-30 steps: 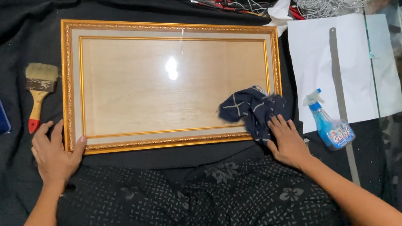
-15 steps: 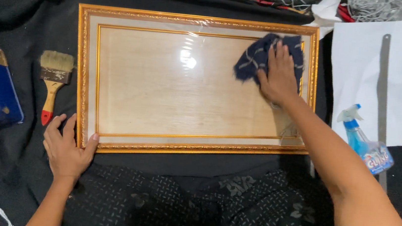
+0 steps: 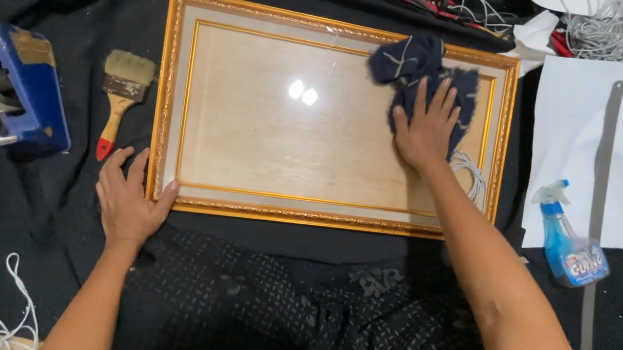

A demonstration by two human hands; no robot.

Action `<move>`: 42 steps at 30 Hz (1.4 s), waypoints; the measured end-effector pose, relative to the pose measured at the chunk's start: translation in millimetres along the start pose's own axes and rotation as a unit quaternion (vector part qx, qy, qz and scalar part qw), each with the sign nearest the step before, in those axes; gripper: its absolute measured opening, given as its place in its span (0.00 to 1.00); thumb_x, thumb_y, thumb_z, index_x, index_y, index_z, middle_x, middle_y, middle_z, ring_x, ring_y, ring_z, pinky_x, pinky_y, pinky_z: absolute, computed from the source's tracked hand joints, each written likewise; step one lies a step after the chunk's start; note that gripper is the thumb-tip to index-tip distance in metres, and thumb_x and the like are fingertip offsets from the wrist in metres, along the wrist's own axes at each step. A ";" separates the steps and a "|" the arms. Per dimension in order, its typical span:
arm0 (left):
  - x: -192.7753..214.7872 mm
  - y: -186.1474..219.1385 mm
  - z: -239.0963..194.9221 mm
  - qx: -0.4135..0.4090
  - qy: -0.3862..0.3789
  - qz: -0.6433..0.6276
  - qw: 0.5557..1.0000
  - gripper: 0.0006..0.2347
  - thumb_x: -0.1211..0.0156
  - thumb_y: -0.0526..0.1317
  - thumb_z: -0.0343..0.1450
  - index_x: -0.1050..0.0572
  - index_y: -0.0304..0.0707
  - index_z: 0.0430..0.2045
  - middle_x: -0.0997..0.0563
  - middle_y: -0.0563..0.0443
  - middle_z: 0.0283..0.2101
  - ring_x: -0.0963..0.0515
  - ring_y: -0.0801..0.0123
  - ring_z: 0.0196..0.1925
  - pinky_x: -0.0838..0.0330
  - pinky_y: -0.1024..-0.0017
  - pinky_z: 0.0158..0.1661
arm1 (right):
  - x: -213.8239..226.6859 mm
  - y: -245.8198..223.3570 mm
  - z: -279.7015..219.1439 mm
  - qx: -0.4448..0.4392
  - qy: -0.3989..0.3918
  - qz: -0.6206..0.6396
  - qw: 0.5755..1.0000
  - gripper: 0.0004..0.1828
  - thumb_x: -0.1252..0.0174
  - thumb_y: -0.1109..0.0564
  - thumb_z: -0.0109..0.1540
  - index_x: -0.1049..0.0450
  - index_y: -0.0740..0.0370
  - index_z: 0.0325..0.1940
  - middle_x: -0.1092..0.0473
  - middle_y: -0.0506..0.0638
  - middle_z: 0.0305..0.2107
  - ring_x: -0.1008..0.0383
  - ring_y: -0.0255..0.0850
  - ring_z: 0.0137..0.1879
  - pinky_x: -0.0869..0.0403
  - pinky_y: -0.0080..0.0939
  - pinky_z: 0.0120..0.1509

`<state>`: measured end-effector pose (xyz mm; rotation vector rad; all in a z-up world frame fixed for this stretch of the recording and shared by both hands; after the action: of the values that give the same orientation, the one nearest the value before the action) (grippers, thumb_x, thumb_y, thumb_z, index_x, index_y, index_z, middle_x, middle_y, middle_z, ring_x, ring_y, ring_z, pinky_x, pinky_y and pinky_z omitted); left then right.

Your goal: The person wipes the glass surface of a gold picture frame using a dark cloth. They repeatedly rub the glass in circular and back-and-forth motions to clean it.

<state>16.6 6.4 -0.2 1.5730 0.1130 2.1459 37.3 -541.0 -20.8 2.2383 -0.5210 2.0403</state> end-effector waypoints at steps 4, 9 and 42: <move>3.5 -1.0 -3.8 -0.012 0.023 -0.001 1.000 0.29 0.39 0.60 0.72 0.24 0.36 0.59 0.29 0.38 0.59 0.29 0.40 0.65 0.33 0.49 0.53 | -4.4 -28.1 -77.6 -0.001 -0.047 0.002 0.999 0.42 0.66 0.30 0.73 0.61 0.53 0.84 0.71 0.70 0.77 0.75 0.68 0.82 0.67 0.77 0.79; 4.6 -2.9 -6.9 -0.013 0.037 -0.004 0.999 0.28 0.39 0.61 0.73 0.23 0.38 0.59 0.28 0.41 0.59 0.28 0.45 0.64 0.33 0.53 0.52 | -13.1 -57.2 -164.0 0.027 -0.132 -0.020 0.991 0.41 0.66 0.31 0.72 0.60 0.50 0.84 0.71 0.72 0.77 0.73 0.70 0.81 0.61 0.78 0.78; -8.9 -13.4 -3.5 0.035 0.004 -0.018 0.999 0.25 0.46 0.59 0.73 0.25 0.42 0.58 0.29 0.42 0.60 0.31 0.48 0.68 0.34 0.53 0.56 | -21.5 -122.8 54.8 -0.009 0.030 -0.025 0.999 0.41 0.65 0.30 0.75 0.60 0.52 0.85 0.73 0.69 0.77 0.76 0.71 0.80 0.63 0.84 0.77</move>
<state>19.7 15.3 -13.8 1.5893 0.2191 2.1403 124.2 -436.3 -26.7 2.1514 -0.4727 2.0621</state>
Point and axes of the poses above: each hand's wrist, its own z-axis towards the middle knuckle, its own x-axis out of the back of the hand, y = z × x, the point moved 2 cm from there along z, towards the middle knuckle
